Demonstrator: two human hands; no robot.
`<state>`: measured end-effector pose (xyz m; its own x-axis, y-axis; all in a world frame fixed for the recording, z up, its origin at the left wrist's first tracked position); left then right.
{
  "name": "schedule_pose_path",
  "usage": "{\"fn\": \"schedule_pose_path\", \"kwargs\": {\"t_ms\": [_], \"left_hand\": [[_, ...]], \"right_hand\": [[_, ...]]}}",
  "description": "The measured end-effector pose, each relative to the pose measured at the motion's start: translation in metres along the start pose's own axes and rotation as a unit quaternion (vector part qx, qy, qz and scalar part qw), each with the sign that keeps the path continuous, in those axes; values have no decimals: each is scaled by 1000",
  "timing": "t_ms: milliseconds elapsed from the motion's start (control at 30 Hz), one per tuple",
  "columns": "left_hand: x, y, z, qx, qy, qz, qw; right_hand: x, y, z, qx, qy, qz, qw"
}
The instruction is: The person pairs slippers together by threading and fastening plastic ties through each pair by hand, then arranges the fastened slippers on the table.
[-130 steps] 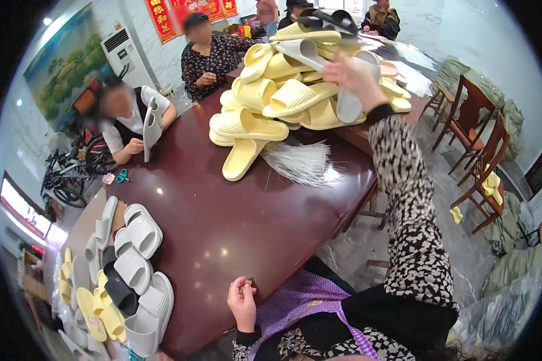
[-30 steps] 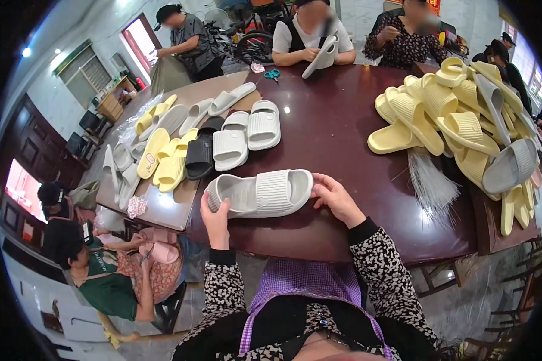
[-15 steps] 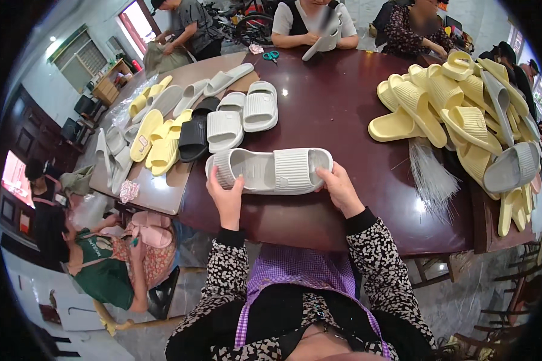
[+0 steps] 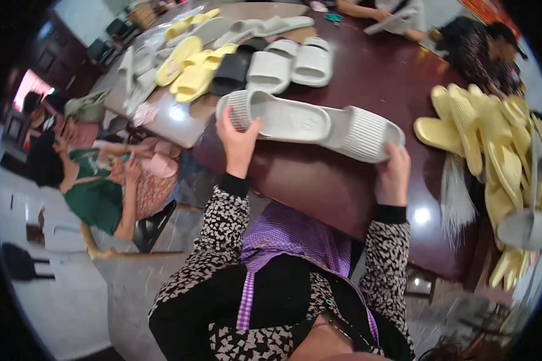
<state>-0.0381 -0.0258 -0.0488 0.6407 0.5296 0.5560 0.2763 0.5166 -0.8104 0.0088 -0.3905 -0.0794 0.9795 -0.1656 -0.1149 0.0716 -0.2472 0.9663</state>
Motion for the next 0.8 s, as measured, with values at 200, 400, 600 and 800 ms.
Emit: {"fn": "schedule_pose_path", "kwargs": {"t_ms": [200, 400, 600, 800], "left_hand": [[-6, 5, 5, 4, 16, -18, 1000], [-11, -4, 11, -5, 102, -63, 993], [-13, -52, -22, -79, 314, -162, 932], [-24, -107, -68, -106, 319, -332, 882]], "right_hand": [[31, 10, 41, 27, -13, 10, 1000], [57, 25, 77, 53, -29, 41, 997], [18, 82, 72, -134, 4, 80, 988], [-16, 122, 27, -384, -113, 323, 857]]}}
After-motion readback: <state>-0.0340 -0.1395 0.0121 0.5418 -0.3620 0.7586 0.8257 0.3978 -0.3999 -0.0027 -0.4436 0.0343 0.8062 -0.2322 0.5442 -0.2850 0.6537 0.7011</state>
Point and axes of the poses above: each hand's wrist, its own x-axis towards the middle knuckle, its own z-axis out of the back of the hand, y = z × x, the point moved 2 cm from there along x, towards the middle knuckle, and after that the axes turned 13 degrees about -x, right-handed, at the moved point
